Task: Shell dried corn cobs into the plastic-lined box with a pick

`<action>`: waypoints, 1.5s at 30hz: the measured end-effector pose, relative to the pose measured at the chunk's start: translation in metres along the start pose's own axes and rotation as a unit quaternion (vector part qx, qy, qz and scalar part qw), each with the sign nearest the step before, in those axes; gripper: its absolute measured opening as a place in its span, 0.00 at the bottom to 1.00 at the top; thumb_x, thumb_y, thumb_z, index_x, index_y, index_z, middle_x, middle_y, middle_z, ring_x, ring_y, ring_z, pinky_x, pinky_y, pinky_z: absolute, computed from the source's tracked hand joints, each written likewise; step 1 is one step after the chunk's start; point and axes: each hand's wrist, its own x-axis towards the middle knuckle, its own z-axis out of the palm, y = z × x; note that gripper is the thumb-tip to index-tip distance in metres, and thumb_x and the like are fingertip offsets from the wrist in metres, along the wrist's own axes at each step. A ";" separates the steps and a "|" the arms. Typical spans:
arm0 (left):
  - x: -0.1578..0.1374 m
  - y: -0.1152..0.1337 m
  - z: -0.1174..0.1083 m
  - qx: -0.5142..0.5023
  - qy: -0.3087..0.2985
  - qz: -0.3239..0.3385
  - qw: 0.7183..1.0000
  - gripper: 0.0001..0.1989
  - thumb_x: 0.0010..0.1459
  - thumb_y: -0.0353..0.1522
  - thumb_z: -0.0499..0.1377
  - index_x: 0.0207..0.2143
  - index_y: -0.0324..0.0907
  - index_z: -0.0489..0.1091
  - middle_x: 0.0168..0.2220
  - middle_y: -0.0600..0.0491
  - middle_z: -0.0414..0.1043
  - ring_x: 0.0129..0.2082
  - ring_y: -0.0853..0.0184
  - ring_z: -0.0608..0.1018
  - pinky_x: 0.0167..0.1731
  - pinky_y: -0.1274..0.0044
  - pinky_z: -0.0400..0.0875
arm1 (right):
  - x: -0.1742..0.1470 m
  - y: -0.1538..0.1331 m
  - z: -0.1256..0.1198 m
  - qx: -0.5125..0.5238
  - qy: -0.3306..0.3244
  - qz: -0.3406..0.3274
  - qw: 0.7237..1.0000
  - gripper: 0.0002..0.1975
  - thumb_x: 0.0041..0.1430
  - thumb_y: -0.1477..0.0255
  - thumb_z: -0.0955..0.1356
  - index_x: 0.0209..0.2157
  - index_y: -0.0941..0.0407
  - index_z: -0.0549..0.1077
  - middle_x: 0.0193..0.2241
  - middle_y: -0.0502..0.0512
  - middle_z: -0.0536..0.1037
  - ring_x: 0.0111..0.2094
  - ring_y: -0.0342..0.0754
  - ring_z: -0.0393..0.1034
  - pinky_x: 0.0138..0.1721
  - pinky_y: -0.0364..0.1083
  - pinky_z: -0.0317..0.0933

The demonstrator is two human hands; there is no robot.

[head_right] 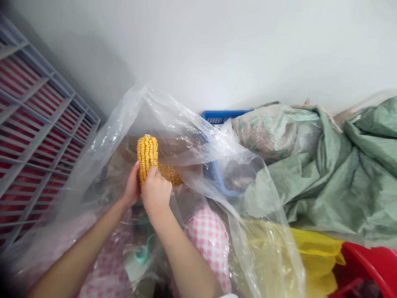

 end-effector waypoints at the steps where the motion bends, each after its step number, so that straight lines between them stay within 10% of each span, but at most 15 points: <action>1: 0.000 0.003 0.000 -0.025 0.000 -0.003 1.000 0.20 0.51 0.44 0.52 0.42 0.42 0.65 0.40 0.53 0.71 0.44 0.66 0.71 0.46 0.75 0.63 | 0.000 0.001 -0.001 0.008 0.012 -0.007 1.000 0.09 0.60 0.72 0.54 0.32 0.56 0.62 0.24 0.52 0.75 0.24 0.45 0.71 0.21 0.39 0.55; 25: -0.016 0.033 0.008 0.042 -0.072 -0.069 0.994 0.37 0.52 0.54 0.36 0.49 0.38 0.64 0.37 0.47 0.74 0.43 0.59 0.73 0.41 0.70 0.67 | 0.010 0.037 -0.031 0.064 -0.033 -0.090 0.993 0.14 0.61 0.68 0.53 0.30 0.55 0.66 0.21 0.49 0.73 0.21 0.41 0.65 0.23 0.41 0.41; 45: -0.013 0.024 -0.002 0.042 0.001 -0.045 0.998 0.18 0.53 0.39 0.47 0.40 0.39 0.67 0.38 0.54 0.73 0.42 0.65 0.72 0.43 0.74 0.64 | 0.012 0.044 -0.034 0.270 -0.060 -0.053 0.959 0.16 0.60 0.64 0.55 0.28 0.55 0.68 0.18 0.45 0.64 0.18 0.38 0.56 0.23 0.37 0.48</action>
